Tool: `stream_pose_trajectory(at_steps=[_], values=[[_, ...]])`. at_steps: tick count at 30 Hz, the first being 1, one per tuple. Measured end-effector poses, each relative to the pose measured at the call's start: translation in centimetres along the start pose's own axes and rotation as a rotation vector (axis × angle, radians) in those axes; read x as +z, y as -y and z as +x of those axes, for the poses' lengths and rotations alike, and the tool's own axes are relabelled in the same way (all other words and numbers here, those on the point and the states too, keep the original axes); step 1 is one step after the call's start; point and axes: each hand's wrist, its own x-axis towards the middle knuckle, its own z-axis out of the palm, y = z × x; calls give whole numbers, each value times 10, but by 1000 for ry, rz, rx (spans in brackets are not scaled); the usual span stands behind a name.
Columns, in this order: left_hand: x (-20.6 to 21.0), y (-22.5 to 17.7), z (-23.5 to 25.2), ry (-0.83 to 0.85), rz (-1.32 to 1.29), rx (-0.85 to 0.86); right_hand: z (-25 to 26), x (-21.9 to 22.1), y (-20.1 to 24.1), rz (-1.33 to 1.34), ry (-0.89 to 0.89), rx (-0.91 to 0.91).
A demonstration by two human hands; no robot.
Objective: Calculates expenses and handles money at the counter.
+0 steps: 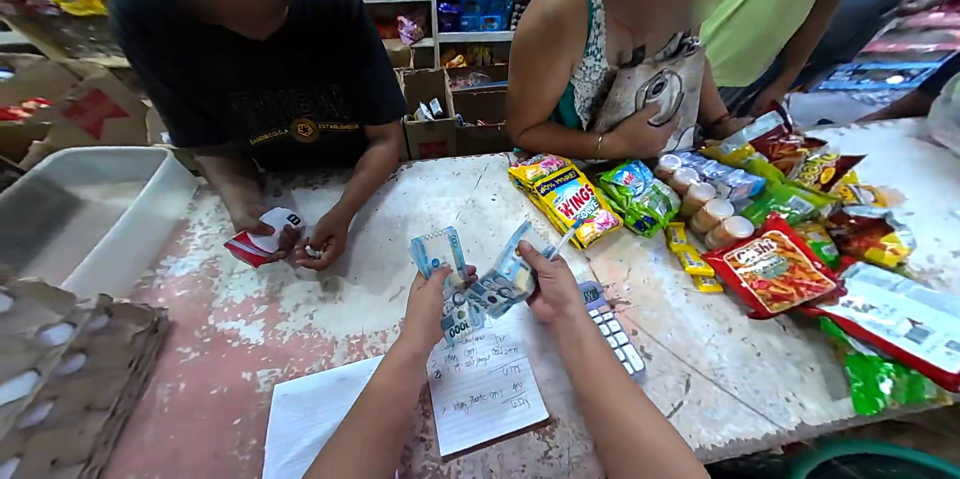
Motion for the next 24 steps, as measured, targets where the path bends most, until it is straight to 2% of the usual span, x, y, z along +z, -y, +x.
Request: stream_pose_trajectory(at_steps=[3,6,11,20,24], values=[[-6,5,6,3,60,65,-3,-3,9,-66,138,70],[-6,7,5,9,194,117,-2,0,-2,-241,186,-3],[4,5,-4,62,228,128,0,4,-17,-416,116,-55],[1,7,-1,33,190,135,9,-1,-8,-226,-75,-136],[1,5,-2,34,142,108,8,-3,1,-144,-79,-113]])
